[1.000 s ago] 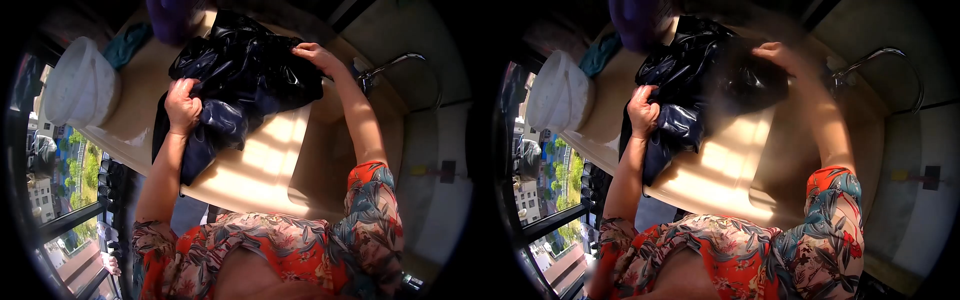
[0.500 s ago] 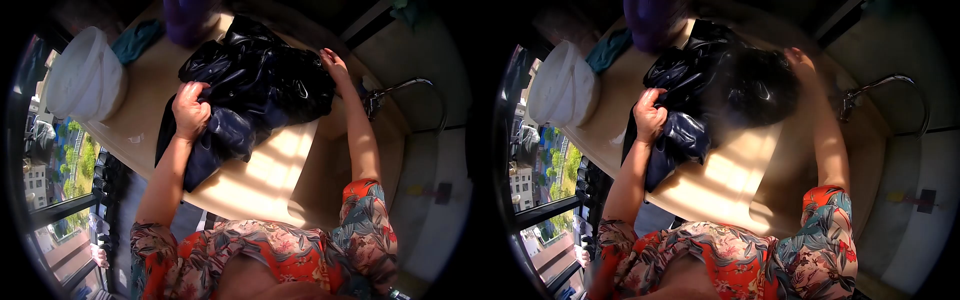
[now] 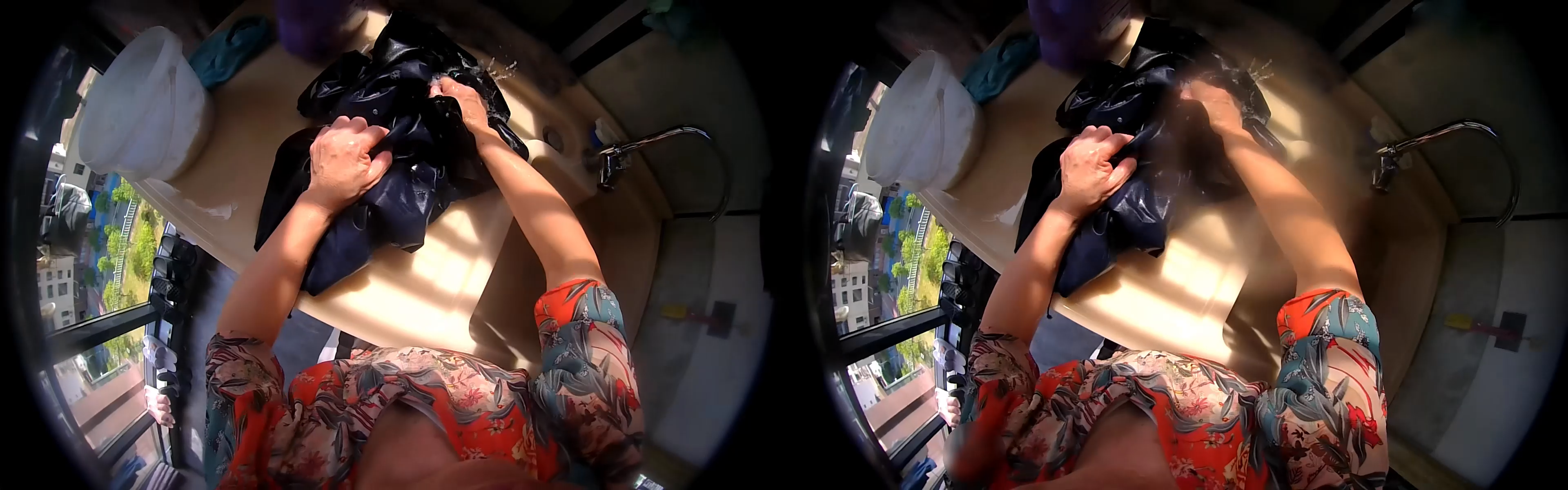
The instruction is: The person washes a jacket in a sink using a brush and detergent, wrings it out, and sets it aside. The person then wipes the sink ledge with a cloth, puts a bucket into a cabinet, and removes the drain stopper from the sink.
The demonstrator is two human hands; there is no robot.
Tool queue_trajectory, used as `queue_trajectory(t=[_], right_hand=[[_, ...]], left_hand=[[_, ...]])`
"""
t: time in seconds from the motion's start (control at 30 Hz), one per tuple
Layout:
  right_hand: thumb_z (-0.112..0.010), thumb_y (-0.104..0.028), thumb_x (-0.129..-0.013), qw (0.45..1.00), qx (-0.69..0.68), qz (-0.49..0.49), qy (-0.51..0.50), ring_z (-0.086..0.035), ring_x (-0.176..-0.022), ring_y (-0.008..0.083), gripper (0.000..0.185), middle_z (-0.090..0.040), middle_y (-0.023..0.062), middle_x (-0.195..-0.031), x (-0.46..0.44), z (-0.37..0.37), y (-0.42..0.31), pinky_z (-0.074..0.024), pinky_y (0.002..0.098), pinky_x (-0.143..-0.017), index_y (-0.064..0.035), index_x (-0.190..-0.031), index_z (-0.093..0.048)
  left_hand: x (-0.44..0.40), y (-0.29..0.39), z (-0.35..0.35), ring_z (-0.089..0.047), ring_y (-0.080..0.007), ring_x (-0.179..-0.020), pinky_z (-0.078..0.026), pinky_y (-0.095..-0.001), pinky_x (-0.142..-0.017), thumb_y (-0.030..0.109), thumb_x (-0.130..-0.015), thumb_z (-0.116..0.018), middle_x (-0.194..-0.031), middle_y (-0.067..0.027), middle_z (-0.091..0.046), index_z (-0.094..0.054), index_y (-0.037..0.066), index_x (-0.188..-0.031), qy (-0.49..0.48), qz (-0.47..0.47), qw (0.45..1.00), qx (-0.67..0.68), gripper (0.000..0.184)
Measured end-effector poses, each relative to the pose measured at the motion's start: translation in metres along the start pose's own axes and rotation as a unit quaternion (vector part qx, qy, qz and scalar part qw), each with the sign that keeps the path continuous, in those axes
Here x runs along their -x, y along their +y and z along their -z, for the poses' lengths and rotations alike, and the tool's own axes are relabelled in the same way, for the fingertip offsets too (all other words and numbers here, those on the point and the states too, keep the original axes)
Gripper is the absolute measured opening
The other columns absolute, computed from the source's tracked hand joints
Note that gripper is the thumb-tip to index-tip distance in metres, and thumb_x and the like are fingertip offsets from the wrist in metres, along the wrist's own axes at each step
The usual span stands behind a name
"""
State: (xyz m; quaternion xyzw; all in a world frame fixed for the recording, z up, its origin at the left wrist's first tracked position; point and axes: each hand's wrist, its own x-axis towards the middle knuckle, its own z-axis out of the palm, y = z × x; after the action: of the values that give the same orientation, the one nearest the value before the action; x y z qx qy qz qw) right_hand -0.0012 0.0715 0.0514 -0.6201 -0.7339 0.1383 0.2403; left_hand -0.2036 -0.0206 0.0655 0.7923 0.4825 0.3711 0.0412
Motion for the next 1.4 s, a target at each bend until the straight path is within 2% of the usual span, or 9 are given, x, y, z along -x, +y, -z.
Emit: queue_trajectory(t=[0.27,0.47,0.67,0.87,1.07,1.1,1.17,1.2,1.4], right_hand=[[-0.060,-0.047,-0.080,0.945,-0.276,-0.173,0.028,-0.045,-0.116,0.0186,0.061,-0.051,0.0145,-0.122,-0.094,0.056,0.063,-0.0359,0.0296,-0.095,-0.0018,-0.120,-0.050],[-0.065,-0.037,-0.076,0.951,-0.239,-0.037,-0.190,-0.058,-0.082,0.0166,0.045,-0.064,0.0040,-0.090,-0.064,0.032,-0.031,-0.0448,0.0292,-0.076,-0.0057,-0.107,-0.058],[-0.064,-0.002,-0.068,0.965,-0.149,0.186,0.113,-0.061,-0.093,0.0244,0.040,-0.064,0.0107,-0.096,0.078,0.039,-0.015,-0.0459,0.0297,-0.081,-0.0049,-0.107,-0.059],[-0.055,-0.029,-0.079,0.994,0.028,-0.083,-0.060,-0.060,-0.079,0.0281,0.028,-0.062,0.0153,-0.086,0.013,0.036,0.023,-0.0458,0.0348,-0.070,-0.0077,-0.096,-0.059],[-0.053,-0.052,-0.082,0.964,-0.241,-0.067,-0.092,-0.055,-0.099,0.0159,0.059,-0.058,0.0077,-0.111,-0.024,0.107,0.043,-0.0431,0.0324,-0.087,-0.0079,-0.121,-0.050],[-0.050,-0.050,-0.084,0.845,-0.436,-0.280,-0.136,-0.048,-0.113,0.0181,0.057,-0.056,0.0095,-0.115,-0.043,0.078,0.055,-0.0387,0.0330,-0.095,-0.0058,-0.122,-0.049],[-0.052,-0.050,-0.084,0.984,-0.053,-0.030,-0.167,-0.049,-0.108,0.0172,0.058,-0.055,0.0104,-0.115,-0.044,0.045,0.027,-0.0401,0.0309,-0.090,-0.0047,-0.120,-0.051],[-0.054,-0.047,-0.083,0.925,-0.286,-0.059,-0.244,-0.049,-0.105,0.0147,0.054,-0.055,0.0094,-0.114,-0.032,0.050,0.006,-0.0410,0.0302,-0.086,-0.0041,-0.116,-0.055],[-0.070,-0.017,-0.057,0.957,-0.002,0.265,0.116,-0.049,-0.097,0.0333,0.026,-0.053,0.0153,-0.106,0.138,0.073,-0.046,-0.0401,0.0421,-0.085,-0.0052,-0.077,-0.059]], left_hand=[[-0.047,0.000,-0.012,-0.024,-0.0370,-0.126,-0.023,-0.0534,-0.098,0.047,-0.053,-0.074,-0.138,-0.0143,-0.026,-0.023,0.015,-0.137,-0.099,0.052,0.991,-0.078,0.104],[-0.064,0.003,-0.028,-0.042,-0.0268,-0.111,-0.032,-0.0499,-0.089,0.038,-0.056,-0.071,-0.113,-0.0117,-0.049,-0.048,0.012,-0.118,-0.218,0.063,0.967,-0.116,0.072],[-0.032,0.028,-0.041,-0.054,-0.0202,-0.093,-0.040,-0.0356,-0.074,0.026,-0.060,-0.062,-0.095,-0.0055,-0.058,-0.063,0.015,-0.092,-0.138,-0.162,0.977,-0.013,0.033],[-0.076,0.033,-0.062,-0.058,-0.0277,-0.090,-0.043,-0.0359,-0.082,0.020,-0.061,-0.062,-0.090,-0.0120,-0.062,-0.061,0.009,-0.098,-0.213,-0.051,0.974,0.054,0.038],[-0.088,0.018,0.023,-0.028,-0.0320,-0.126,-0.031,-0.0445,-0.098,0.044,-0.050,-0.076,-0.133,-0.0203,-0.036,-0.029,0.006,-0.134,-0.187,0.002,0.982,-0.003,0.103],[-0.091,0.007,0.009,-0.026,-0.0332,-0.128,-0.029,-0.0425,-0.102,0.046,-0.048,-0.076,-0.137,-0.0235,-0.028,-0.020,0.007,-0.138,-0.236,0.098,0.966,-0.032,0.113],[-0.098,-0.014,-0.024,-0.035,-0.0380,-0.122,-0.033,-0.0406,-0.099,0.049,-0.044,-0.080,-0.131,-0.0257,-0.035,-0.015,0.005,-0.138,-0.290,0.107,0.950,0.053,0.122],[-0.095,-0.008,-0.028,-0.039,-0.0383,-0.118,-0.035,-0.0387,-0.098,0.047,-0.044,-0.080,-0.128,-0.0268,-0.038,-0.015,0.004,-0.138,-0.293,0.073,0.951,0.063,0.122],[-0.024,0.071,0.013,-0.053,-0.0336,-0.092,-0.046,-0.0413,-0.069,0.018,-0.052,-0.073,-0.111,-0.0212,-0.048,-0.044,0.011,-0.120,-0.091,-0.159,0.982,-0.038,0.074]])
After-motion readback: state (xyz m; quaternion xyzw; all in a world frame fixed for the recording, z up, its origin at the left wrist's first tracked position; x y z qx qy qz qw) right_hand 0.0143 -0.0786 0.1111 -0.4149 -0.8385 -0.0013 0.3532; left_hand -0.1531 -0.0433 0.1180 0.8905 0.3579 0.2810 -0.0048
